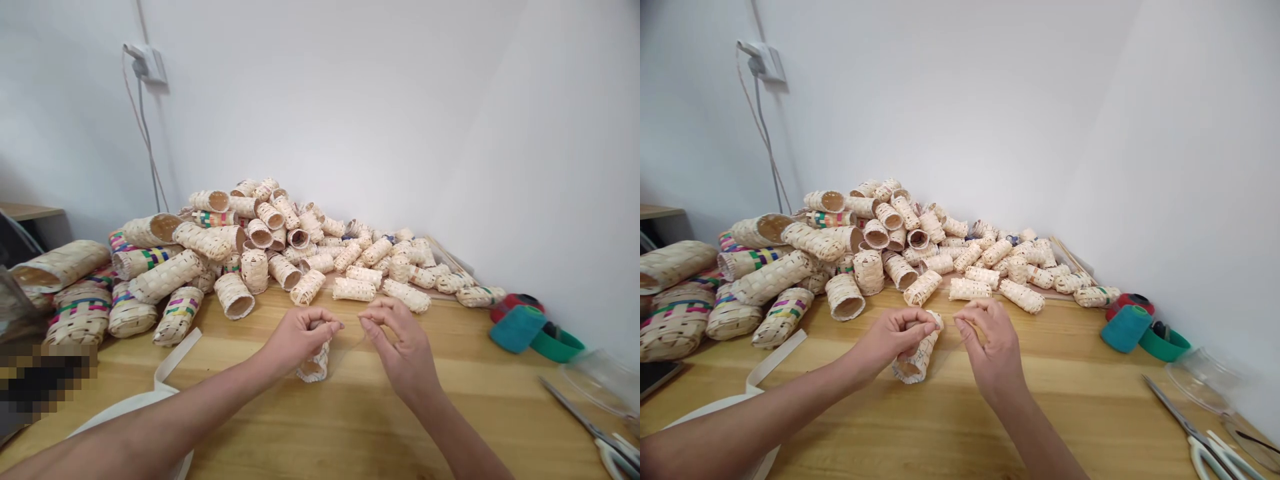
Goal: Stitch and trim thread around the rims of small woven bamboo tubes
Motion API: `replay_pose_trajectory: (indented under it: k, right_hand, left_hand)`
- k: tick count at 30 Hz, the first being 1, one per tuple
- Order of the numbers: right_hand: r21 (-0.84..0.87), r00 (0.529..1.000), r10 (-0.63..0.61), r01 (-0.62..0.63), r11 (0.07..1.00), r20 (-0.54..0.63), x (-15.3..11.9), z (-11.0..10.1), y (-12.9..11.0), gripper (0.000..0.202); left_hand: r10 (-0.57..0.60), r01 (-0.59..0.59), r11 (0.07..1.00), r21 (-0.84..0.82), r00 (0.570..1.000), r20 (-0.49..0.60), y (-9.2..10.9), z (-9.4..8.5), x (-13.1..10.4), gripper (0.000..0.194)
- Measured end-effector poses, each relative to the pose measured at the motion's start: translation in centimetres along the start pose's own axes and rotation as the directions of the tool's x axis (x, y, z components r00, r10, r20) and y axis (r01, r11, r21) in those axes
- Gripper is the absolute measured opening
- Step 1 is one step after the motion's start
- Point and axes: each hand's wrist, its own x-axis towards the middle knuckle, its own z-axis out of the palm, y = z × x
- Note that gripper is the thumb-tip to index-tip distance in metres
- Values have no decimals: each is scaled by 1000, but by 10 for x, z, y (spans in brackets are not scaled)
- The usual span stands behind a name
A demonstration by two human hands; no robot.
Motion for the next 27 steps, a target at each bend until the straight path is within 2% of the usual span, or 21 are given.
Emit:
replay_pose_trajectory:
  k: [4, 8, 27]
  right_hand:
    - [11, 992, -75, 75, 997, 99, -1, 1, 0, 17]
    - [17, 984, -106, 105, 994, 142, -3, 2, 2, 24]
    - [46, 979, -120, 113, 992, 164, -5, 4, 4, 33]
  left_hand:
    - [0, 0, 1000, -29, 1000, -8, -2, -1, 1, 40]
    - [12, -12, 999, -50, 1000, -5, -2, -2, 2, 39]
    - [27, -26, 998, -56, 1000, 10, -2, -3, 2, 37]
